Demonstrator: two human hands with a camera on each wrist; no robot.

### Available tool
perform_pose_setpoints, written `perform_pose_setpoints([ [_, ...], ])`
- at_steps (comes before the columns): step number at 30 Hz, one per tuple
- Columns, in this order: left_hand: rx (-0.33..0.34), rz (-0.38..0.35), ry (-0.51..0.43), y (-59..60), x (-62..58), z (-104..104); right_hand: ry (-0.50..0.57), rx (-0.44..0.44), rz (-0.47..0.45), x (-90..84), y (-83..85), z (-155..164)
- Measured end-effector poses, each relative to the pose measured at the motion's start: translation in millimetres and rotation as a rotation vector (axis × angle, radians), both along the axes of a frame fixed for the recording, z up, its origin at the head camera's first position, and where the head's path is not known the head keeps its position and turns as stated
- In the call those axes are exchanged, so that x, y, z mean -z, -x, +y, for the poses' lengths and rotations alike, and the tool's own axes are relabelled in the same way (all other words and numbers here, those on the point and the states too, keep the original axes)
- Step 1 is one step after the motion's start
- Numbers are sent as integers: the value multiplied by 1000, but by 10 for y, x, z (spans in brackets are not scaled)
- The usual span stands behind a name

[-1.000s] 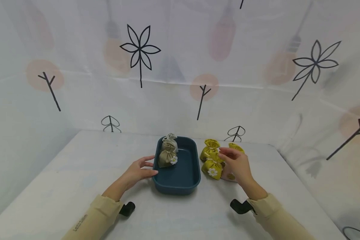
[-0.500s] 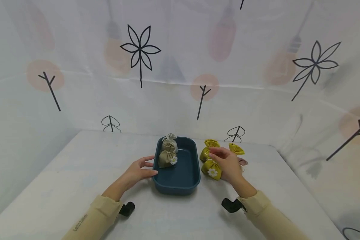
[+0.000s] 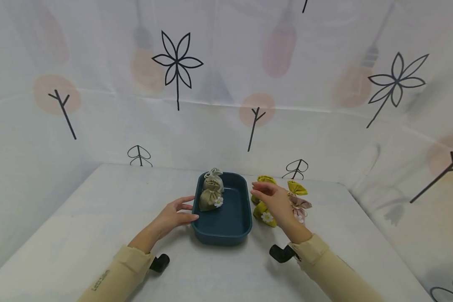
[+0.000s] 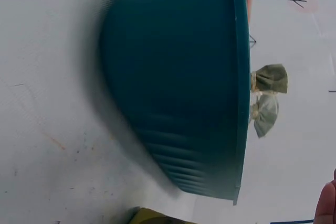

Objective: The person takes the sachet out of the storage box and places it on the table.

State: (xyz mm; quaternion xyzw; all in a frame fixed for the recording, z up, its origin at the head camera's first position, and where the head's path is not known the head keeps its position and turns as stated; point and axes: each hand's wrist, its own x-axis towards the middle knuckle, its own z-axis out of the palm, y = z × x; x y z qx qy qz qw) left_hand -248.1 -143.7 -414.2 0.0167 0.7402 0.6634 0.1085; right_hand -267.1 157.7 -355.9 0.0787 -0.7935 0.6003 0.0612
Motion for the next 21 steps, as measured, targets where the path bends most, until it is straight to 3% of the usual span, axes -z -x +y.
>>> perform_pose_setpoints([
  [21,9,-15,8,-8,-34,4,-21,-91,35,-165,175,-315],
])
